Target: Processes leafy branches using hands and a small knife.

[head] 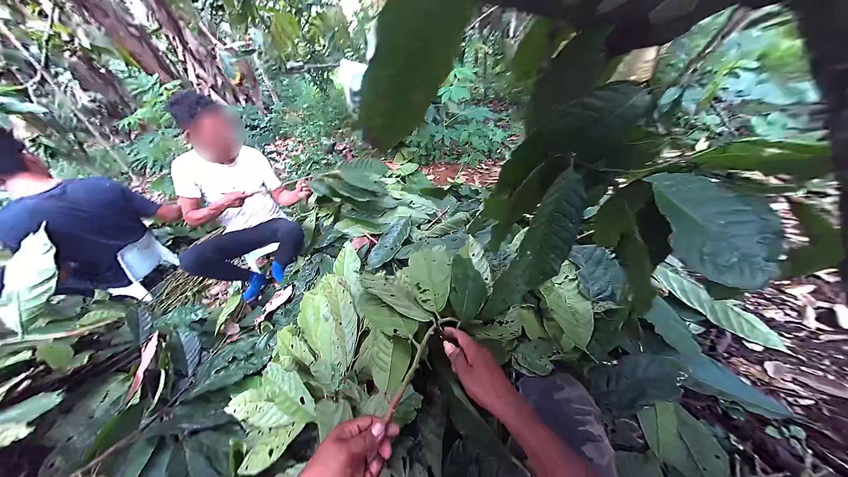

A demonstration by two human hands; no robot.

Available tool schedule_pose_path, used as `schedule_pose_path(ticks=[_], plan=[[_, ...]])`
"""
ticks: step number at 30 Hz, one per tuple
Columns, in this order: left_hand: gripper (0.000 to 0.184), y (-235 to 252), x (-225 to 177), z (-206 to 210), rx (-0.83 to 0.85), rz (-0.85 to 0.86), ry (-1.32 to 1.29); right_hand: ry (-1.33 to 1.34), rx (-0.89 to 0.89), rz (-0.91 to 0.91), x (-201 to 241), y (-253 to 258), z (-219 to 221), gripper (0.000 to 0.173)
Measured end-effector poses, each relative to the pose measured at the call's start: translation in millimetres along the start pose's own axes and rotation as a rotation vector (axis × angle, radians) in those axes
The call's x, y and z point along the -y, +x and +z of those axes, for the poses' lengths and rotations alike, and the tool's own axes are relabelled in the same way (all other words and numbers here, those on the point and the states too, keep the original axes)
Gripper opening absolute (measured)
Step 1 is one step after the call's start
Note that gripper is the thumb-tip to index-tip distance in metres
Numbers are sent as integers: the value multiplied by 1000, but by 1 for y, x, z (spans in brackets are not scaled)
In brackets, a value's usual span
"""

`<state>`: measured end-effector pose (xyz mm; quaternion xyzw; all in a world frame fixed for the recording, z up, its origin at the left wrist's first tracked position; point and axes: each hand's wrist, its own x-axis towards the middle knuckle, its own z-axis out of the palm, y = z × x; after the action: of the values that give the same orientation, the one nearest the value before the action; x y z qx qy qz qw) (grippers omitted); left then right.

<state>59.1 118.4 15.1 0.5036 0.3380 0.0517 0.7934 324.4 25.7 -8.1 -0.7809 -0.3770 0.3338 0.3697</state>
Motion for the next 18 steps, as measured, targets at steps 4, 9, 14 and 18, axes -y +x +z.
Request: schedule_pose_path(ticks=[4,9,14,18], plan=[[19,4,6,-4,10,-30,-37,-373,173,-186,21,-61,7,42],[11,5,7,7,-30,7,63,-595,222,-411,31,-91,28,38],[10,1,17,4,0,35,230,-726,434,-203,46,-83,7,46],[11,-6,20,-7,31,41,272,-768,349,-54,15,-55,-20,49]])
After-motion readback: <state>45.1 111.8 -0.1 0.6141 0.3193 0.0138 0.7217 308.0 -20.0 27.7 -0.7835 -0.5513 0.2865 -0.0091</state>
